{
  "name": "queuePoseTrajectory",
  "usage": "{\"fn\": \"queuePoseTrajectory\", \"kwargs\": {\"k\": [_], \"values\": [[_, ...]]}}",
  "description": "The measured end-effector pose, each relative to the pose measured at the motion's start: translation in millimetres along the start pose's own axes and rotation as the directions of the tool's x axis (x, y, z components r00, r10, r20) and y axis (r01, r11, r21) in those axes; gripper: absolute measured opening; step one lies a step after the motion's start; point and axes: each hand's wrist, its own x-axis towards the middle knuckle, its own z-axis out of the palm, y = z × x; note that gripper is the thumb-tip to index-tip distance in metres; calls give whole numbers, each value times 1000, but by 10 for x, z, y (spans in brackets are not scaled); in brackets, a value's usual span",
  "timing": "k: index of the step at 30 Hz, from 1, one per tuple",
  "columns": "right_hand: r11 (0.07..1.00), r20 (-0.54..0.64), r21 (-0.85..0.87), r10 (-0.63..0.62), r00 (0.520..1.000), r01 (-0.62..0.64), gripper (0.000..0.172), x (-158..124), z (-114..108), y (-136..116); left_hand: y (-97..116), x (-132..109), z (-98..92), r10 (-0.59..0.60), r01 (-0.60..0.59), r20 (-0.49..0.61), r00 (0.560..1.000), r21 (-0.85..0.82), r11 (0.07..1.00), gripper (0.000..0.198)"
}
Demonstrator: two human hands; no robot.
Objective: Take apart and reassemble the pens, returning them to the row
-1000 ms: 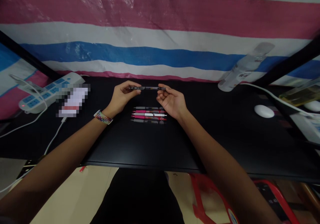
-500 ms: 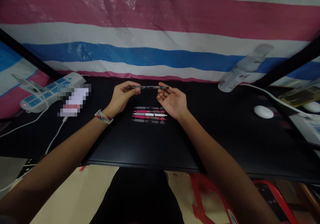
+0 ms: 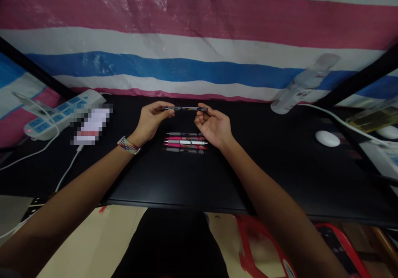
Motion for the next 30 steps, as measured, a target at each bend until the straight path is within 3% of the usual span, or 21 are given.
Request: {"fn": "queuePoseTrajectory", "kwargs": {"k": [5,8,14,30], "values": [[999,13,35,35,999,-35,29,-38,29,-37,22,20,-25,5,-5,-13,1000,-2,1000,23],[984,14,158,86,996,-87,31,-48,53,-45,43,20,-27,9,-9,-24,1000,-10,1000,24],[919,-17,364,166,986,-149,17,-50,90,-48,61,-6,19,-16,14,-29,999,-72,997,28],[893,-4,421,173,985,-155,27,-57,89,-55,58,0,27,-19,15,-44,999,-79,997,24]]}}
